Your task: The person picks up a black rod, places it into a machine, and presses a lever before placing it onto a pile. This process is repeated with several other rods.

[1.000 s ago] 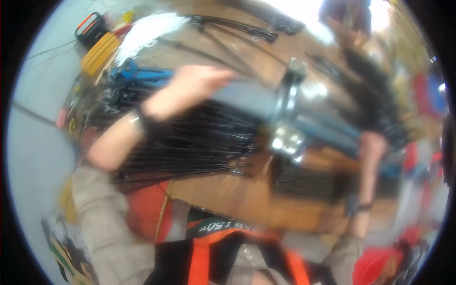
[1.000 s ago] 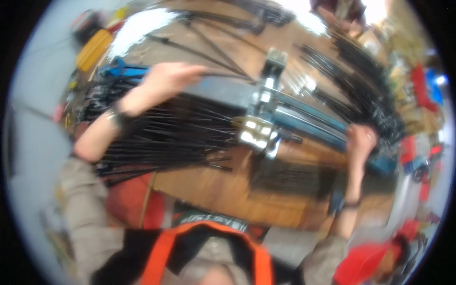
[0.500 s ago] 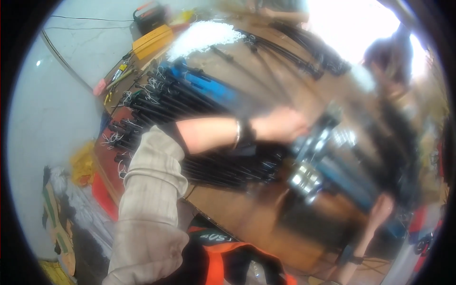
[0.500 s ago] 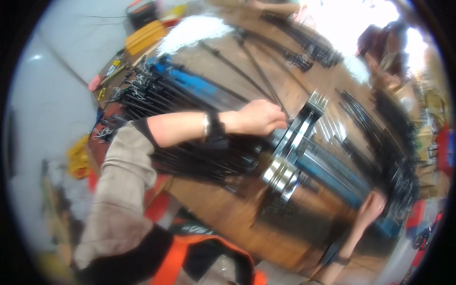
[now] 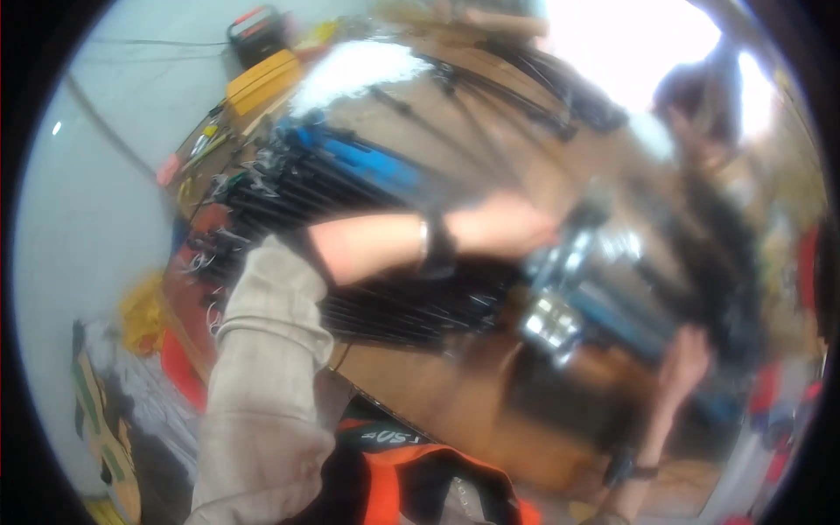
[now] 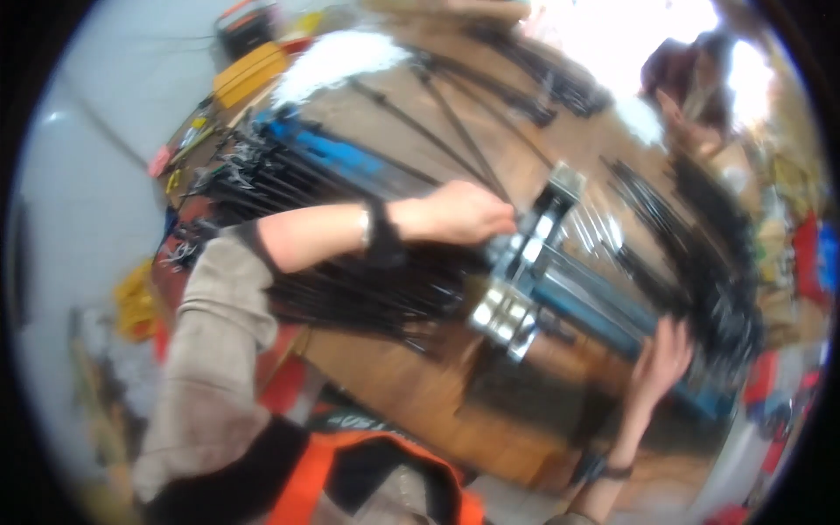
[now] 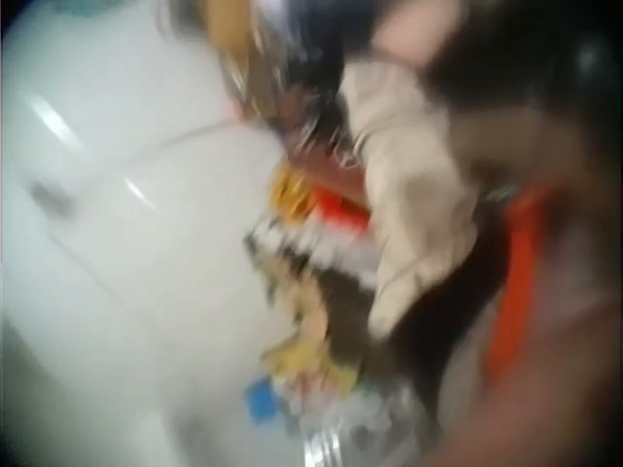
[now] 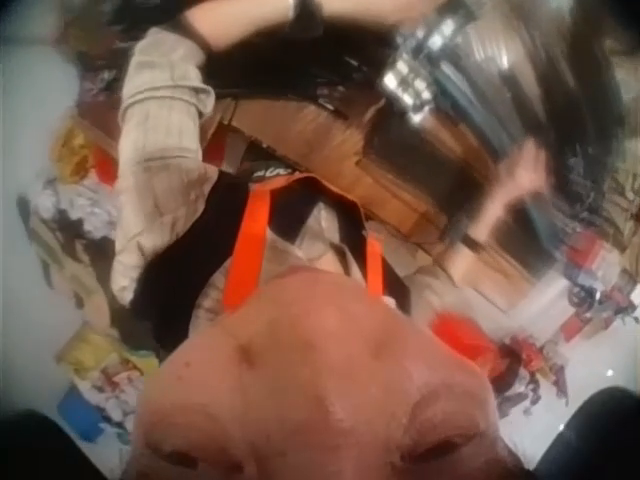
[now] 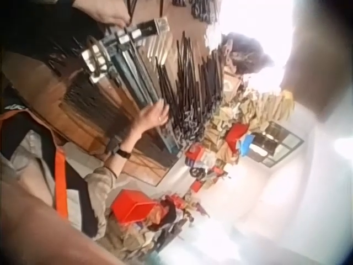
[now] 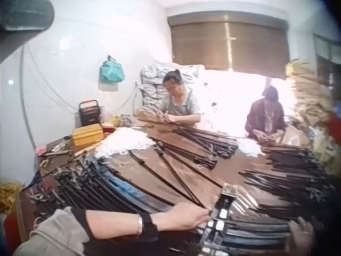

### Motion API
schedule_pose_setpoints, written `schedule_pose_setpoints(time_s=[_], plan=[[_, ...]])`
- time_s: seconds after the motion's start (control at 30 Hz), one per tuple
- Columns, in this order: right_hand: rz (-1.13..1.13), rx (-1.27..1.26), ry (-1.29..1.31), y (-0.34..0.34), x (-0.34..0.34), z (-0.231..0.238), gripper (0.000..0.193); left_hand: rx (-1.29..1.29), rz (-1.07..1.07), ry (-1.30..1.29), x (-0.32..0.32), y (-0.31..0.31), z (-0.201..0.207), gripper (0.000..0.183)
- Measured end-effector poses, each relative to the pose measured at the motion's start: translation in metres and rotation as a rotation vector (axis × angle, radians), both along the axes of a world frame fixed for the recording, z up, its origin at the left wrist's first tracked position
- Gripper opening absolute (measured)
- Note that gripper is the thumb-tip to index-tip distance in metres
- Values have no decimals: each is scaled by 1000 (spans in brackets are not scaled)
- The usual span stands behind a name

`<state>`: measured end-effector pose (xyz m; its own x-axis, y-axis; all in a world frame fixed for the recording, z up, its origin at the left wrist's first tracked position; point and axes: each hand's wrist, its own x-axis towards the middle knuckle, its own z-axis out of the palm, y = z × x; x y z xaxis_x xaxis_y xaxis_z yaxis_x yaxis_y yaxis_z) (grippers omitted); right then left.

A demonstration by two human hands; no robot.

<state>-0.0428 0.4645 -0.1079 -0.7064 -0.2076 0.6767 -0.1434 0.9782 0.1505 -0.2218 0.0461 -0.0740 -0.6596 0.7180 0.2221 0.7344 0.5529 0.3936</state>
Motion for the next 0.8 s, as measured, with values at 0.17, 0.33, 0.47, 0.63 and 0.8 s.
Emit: schedule_pose_setpoints(time_s=[0.17, 0.33, 0.47, 0.63, 0.8], plan=[[172, -88, 62, -71, 15, 3, 27, -203, 129, -22, 12, 8, 22, 23], [160, -273, -51, -88, 27, -10, 26, -229, 110, -3, 6, 12, 13, 23], [180, -472, -116, -101, 29, -21, 26, -181, 84, 41, 5, 9, 9, 23], [263, -403, -98, -119, 19, -15, 24, -184, 134, 43, 7, 0, 5, 22], [280, -395, -1, -124, 25, -15, 19, -138, 84, 16, 9, 13, 10, 19]])
